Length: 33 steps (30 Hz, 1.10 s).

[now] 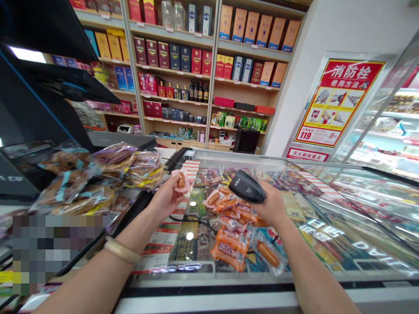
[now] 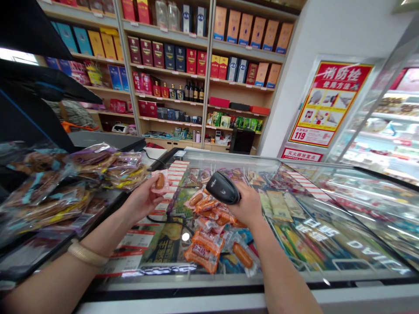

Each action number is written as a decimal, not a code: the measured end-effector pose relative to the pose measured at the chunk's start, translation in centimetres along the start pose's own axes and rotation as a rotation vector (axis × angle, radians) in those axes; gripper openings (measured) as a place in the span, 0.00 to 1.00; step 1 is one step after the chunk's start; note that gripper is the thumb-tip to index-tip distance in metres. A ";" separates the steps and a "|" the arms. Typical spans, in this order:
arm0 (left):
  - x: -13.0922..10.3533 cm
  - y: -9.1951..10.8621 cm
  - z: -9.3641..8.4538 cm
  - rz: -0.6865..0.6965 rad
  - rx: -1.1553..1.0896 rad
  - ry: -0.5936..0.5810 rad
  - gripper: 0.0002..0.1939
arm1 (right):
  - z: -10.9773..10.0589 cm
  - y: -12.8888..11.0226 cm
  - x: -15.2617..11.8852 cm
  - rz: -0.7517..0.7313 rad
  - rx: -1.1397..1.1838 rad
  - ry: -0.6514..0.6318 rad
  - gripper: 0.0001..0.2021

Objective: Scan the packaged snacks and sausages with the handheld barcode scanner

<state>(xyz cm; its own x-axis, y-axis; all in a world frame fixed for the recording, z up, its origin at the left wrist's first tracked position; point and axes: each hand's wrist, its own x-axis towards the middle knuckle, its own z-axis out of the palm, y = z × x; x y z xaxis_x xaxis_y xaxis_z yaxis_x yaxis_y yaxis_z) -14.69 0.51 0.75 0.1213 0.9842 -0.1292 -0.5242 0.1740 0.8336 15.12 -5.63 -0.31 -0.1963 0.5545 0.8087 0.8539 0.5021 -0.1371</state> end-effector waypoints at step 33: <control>-0.2 -1.2 -0.1 0.490 0.694 -0.105 0.23 | -0.3 -2.3 0.3 -0.069 -0.073 -0.258 0.07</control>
<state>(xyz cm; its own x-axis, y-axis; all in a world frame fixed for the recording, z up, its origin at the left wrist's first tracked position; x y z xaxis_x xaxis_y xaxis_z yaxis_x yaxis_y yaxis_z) -14.18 0.11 -0.25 0.1112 0.9287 0.3538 0.0930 -0.3642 0.9267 13.24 -6.80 0.46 -0.3637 0.6759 0.6410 0.8646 0.5010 -0.0377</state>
